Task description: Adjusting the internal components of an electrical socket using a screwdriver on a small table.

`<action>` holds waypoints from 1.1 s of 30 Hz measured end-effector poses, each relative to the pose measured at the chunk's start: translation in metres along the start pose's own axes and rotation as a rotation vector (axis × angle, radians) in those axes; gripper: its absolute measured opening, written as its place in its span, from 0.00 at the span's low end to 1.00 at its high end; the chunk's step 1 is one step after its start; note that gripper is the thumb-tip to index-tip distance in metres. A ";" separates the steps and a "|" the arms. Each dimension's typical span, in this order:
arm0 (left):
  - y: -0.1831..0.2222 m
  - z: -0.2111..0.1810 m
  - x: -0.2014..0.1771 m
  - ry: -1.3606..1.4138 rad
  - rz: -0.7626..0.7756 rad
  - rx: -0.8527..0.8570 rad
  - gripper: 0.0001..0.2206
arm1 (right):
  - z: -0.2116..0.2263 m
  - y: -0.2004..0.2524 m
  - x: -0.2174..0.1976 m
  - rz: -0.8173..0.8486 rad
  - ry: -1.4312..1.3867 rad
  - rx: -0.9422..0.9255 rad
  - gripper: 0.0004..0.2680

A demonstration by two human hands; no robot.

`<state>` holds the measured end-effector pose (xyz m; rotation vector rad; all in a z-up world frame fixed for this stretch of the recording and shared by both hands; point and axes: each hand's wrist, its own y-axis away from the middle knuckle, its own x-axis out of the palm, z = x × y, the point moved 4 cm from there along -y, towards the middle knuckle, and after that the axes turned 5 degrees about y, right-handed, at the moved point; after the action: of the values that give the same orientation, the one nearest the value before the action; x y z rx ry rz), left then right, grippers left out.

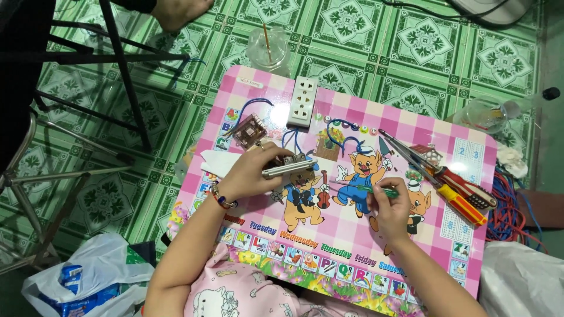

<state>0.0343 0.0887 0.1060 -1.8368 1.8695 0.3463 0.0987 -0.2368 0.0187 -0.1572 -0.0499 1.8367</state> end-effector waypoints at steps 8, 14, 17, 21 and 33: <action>0.000 0.010 0.011 -0.038 -0.017 0.090 0.23 | -0.009 0.000 -0.001 0.007 0.015 0.011 0.03; 0.005 0.015 0.021 -0.107 -0.066 0.135 0.25 | -0.001 0.004 -0.004 -0.047 0.025 0.068 0.04; 0.009 0.009 0.028 -0.126 -0.062 0.165 0.25 | -0.007 0.007 -0.009 -0.093 -0.039 0.063 0.04; 0.012 -0.001 0.045 -0.142 -0.012 0.209 0.27 | -0.008 0.012 -0.017 -0.208 -0.123 0.028 0.05; 0.025 -0.022 0.067 -0.149 0.092 0.401 0.19 | 0.041 0.037 0.000 0.035 0.059 -0.655 0.04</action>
<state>0.0076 0.0215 0.0869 -1.4233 1.7720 0.1223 0.0580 -0.2447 0.0545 -0.6717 -0.6115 1.7911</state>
